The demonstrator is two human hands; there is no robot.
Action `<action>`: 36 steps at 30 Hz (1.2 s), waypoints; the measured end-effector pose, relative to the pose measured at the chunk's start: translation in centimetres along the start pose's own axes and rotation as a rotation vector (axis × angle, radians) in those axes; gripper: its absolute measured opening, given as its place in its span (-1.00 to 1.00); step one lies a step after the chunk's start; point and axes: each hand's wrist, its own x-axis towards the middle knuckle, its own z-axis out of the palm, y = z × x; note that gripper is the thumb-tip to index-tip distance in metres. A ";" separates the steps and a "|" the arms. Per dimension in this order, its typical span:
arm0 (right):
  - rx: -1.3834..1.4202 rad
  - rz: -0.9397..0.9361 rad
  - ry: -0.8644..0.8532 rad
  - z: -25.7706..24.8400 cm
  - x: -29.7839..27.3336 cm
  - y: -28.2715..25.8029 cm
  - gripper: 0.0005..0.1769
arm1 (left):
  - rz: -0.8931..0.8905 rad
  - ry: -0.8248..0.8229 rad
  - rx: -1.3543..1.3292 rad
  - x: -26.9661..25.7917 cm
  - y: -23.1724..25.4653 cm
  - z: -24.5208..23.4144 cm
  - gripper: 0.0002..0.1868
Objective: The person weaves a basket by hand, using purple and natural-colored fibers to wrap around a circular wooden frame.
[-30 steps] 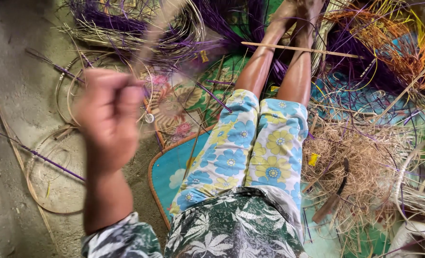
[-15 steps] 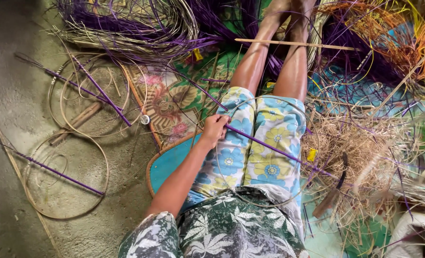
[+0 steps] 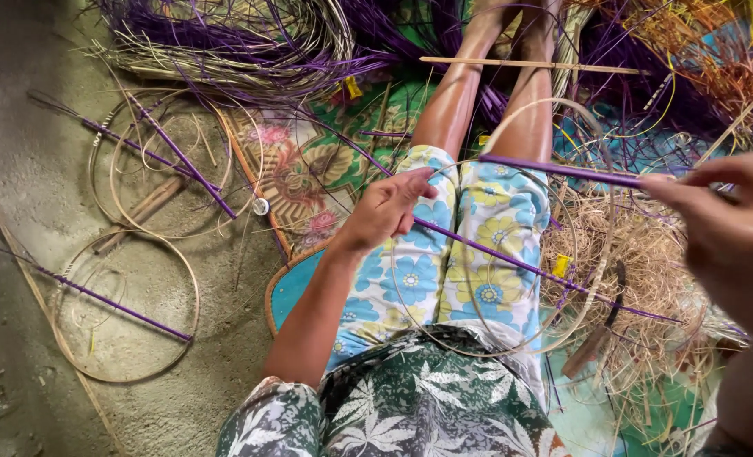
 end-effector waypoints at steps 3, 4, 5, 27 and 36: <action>-0.646 -0.183 -0.043 -0.4 5.4 -5.5 -0.56 | -0.084 -0.209 0.226 -0.3 2.6 -0.2 -0.31; -0.640 -0.179 -0.051 0.7 6.1 -5.9 -0.56 | -0.094 -0.211 0.225 -0.3 1.7 -0.4 -0.31; -0.555 -0.167 -0.107 1.7 6.6 -6.4 -0.67 | -0.157 -0.121 0.213 -0.2 0.7 -0.4 -0.34; -0.189 0.162 -0.208 15.0 1.2 -10.6 -0.68 | -0.038 0.215 1.161 -0.6 -14.0 -4.0 -0.63; -0.102 0.201 -0.108 17.5 -1.5 -10.5 -0.71 | -0.012 0.209 1.172 -1.0 -12.8 -3.0 -0.62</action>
